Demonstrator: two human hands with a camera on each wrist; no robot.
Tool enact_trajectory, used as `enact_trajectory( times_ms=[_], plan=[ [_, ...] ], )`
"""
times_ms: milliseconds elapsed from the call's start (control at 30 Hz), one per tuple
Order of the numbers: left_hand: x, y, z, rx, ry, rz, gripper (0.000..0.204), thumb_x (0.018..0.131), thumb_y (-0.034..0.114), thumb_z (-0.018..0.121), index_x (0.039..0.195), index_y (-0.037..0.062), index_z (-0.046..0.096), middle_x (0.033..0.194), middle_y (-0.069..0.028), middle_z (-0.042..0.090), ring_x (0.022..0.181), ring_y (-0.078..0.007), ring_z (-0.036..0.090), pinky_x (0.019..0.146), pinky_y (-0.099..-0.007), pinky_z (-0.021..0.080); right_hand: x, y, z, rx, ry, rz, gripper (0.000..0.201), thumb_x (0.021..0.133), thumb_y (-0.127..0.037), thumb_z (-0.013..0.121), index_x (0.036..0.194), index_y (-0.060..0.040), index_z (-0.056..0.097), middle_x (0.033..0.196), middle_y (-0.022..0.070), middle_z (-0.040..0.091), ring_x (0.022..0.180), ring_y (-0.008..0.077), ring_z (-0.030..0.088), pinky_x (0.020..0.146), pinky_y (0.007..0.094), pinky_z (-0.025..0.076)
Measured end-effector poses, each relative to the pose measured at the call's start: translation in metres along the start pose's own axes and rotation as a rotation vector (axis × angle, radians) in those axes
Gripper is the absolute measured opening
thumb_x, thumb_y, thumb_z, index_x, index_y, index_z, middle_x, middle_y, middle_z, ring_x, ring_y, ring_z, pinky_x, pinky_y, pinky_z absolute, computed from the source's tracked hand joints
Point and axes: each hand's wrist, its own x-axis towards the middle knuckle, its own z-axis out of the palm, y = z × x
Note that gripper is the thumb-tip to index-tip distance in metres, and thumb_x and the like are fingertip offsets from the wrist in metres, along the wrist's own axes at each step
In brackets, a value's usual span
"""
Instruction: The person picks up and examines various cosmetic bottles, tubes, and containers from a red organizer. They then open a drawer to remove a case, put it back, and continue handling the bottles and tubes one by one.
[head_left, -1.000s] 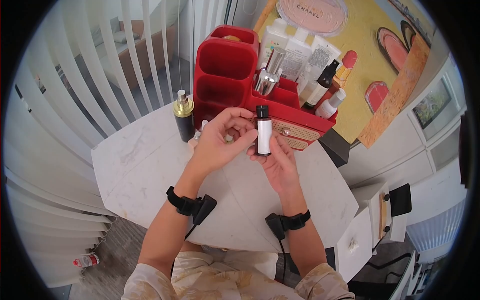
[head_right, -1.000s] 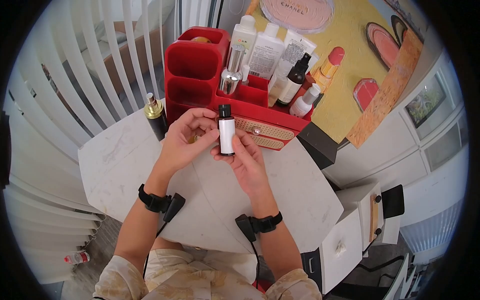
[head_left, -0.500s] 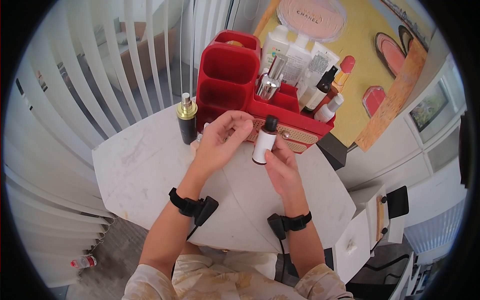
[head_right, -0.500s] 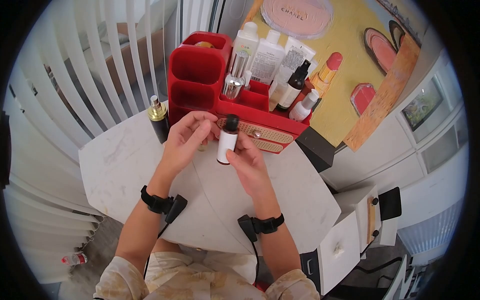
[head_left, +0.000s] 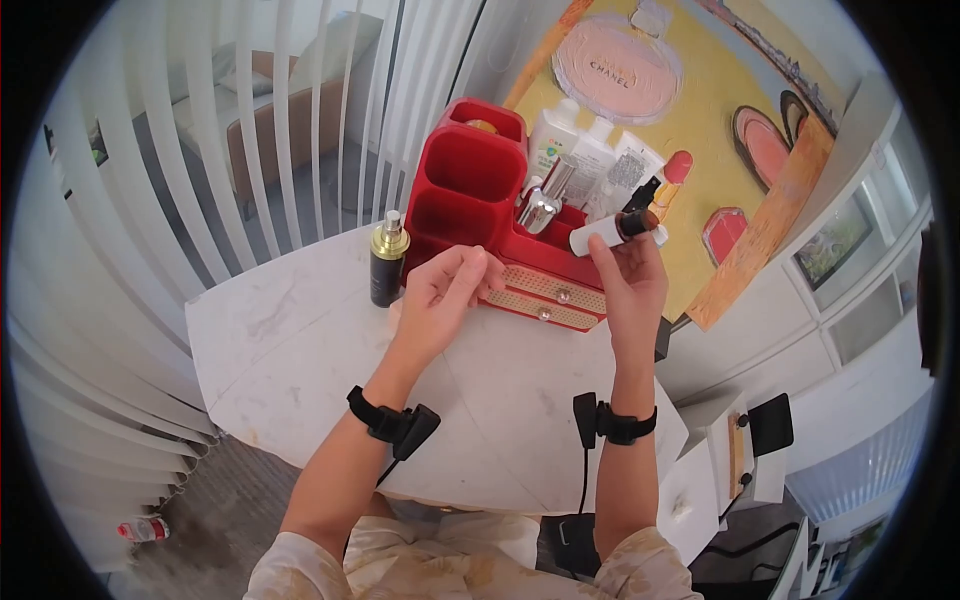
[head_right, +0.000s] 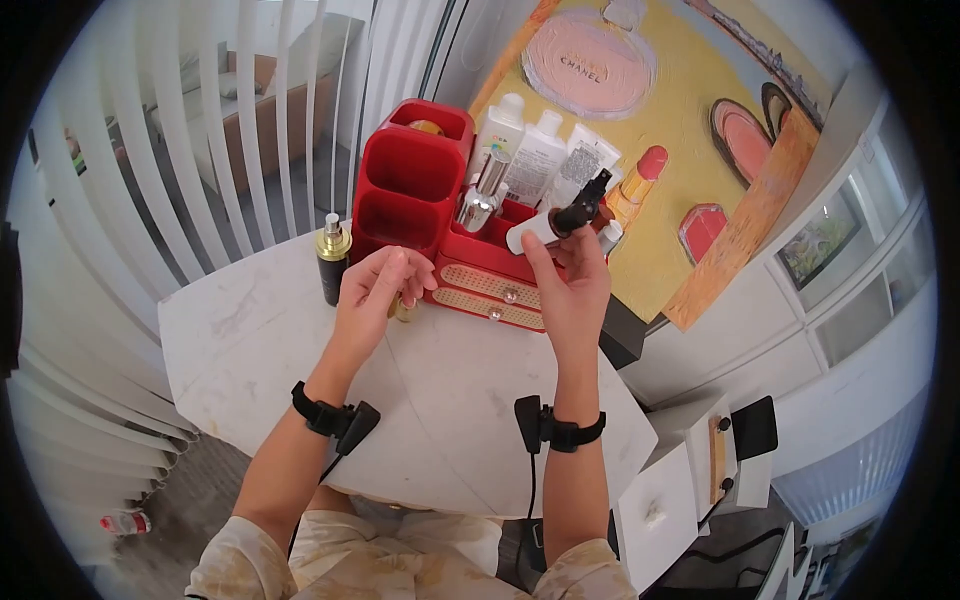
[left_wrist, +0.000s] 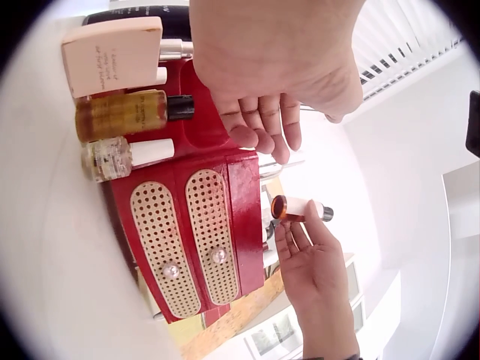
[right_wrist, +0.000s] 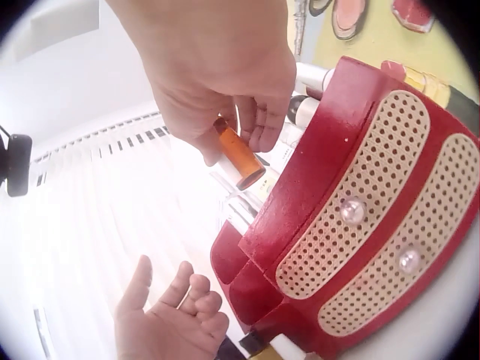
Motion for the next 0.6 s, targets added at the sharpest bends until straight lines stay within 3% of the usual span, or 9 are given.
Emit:
enact_trajectory(
  times_ms=[300,600],
  plan=[
    [0.0,0.002,0.0,0.01,0.006,-0.019,0.042,0.112,0.032,0.043,0.1,0.001,0.069,0.087,-0.0036,0.069,0.074,-0.0059,0.054,0.067,-0.0219,0.045,0.019,0.009,0.013,-0.404,-0.103,-0.092,0.036,0.086,-0.009,0.079,0.118,0.0021,0.066,0.093,0.0104,0.075,0.081,0.0147,0.072,0.076,0.0276,0.057],
    [0.0,0.005,0.0,-0.105,0.042,-0.058,0.04,0.11,0.032,0.049,0.094,0.0024,0.071,0.083,0.0006,0.067,0.075,-0.0047,0.054,0.066,-0.0215,0.043,0.021,0.005,0.018,-0.521,-0.172,-0.092,0.037,0.089,-0.015,0.079,0.118,0.0036,0.066,0.096,0.0152,0.077,0.085,0.0181,0.075,0.079,0.0291,0.058]
  ],
)
